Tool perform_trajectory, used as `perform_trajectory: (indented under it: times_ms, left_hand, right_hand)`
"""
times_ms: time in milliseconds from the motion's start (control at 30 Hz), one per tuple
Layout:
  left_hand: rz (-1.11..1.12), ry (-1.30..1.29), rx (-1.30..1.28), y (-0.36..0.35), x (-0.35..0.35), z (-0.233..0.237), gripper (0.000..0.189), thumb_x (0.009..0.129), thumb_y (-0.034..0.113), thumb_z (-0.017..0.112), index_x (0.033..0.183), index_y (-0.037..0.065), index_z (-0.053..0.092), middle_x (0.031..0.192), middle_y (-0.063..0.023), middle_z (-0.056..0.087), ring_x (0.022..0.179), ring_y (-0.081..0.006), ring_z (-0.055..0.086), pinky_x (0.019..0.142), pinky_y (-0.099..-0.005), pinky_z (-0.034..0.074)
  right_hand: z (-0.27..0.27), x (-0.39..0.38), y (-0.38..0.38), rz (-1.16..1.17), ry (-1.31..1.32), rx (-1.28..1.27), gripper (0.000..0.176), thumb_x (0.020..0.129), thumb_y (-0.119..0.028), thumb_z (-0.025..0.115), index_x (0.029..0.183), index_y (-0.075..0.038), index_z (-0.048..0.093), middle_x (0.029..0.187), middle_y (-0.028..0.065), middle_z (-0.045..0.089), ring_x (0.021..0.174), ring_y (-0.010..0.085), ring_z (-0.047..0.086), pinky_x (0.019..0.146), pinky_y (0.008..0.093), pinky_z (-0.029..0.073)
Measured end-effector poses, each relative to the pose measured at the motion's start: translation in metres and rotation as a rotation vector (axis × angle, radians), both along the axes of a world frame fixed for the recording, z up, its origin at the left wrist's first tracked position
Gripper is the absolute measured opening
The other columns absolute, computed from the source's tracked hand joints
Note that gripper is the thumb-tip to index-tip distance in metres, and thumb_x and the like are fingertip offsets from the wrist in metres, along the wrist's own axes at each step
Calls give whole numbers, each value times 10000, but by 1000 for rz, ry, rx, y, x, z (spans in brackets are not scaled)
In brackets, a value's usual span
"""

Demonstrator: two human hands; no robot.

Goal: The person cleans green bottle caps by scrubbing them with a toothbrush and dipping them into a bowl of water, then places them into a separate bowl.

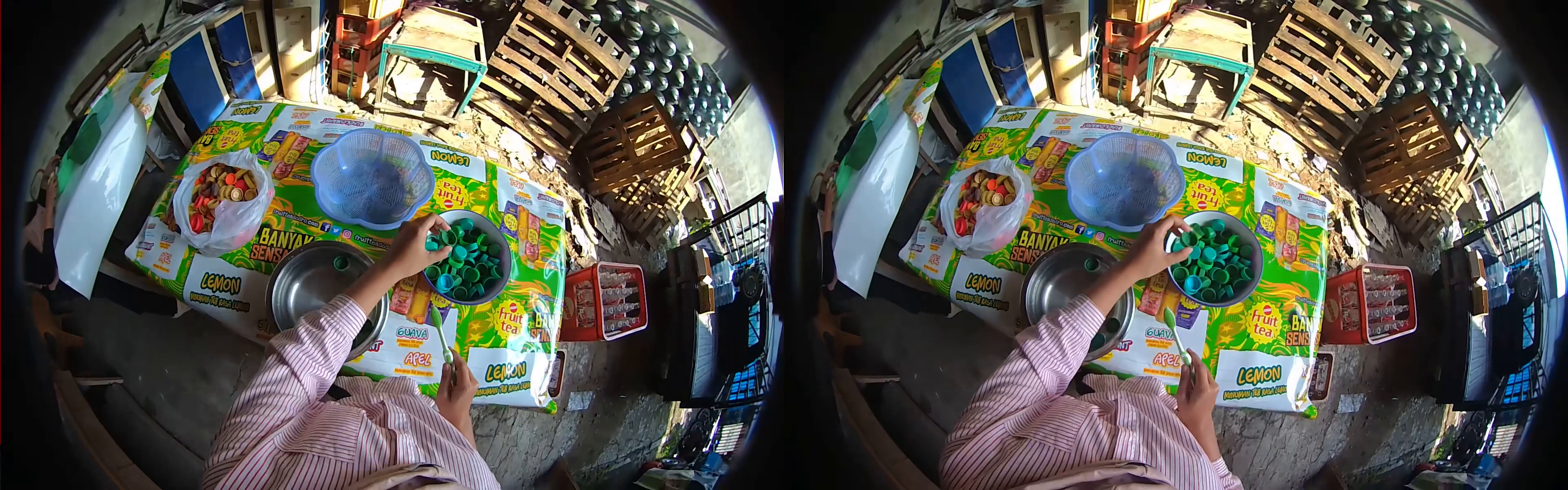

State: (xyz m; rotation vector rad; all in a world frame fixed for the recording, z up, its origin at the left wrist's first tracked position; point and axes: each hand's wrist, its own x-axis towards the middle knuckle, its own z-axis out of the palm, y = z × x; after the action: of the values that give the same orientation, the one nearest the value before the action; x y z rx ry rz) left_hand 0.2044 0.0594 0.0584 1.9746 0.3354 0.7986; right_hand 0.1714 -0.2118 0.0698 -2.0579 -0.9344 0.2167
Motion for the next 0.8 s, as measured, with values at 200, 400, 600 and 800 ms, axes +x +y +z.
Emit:
perform_trajectory:
  times_ms: [200,400,600,800]
  left_hand:
    - [64,203,-18,-1,-10,-24,582,684,201,732,1148,52,415,1120,-113,500,951,-238,537,798,-358,449]
    - [456,72,170,22,-109,-19,346,682,39,632,1000,39,497,975,-108,547,868,-236,540,720,-322,437]
    - [462,339,19,12,-182,-43,259,696,-9,596,936,55,524,875,-84,528,745,-203,555,602,-308,454]
    - [410,409,267,-9,-157,-51,249,710,126,658,941,105,566,929,-65,493,822,-249,554,706,-365,455]
  right_hand:
    - [-9,3,-8,-49,-35,40,247,847,-33,503,1084,18,551,731,149,604,446,159,503,427,281,371]
    - [-15,6,4,-17,1,42,232,845,-45,498,1060,23,553,739,160,606,498,196,552,463,294,407]
    - [-19,11,19,56,54,95,225,840,-32,486,1047,25,552,717,152,594,543,212,572,498,306,426]
    - [-9,13,30,107,44,88,222,840,-33,485,1042,28,553,687,134,578,502,177,533,468,293,402]
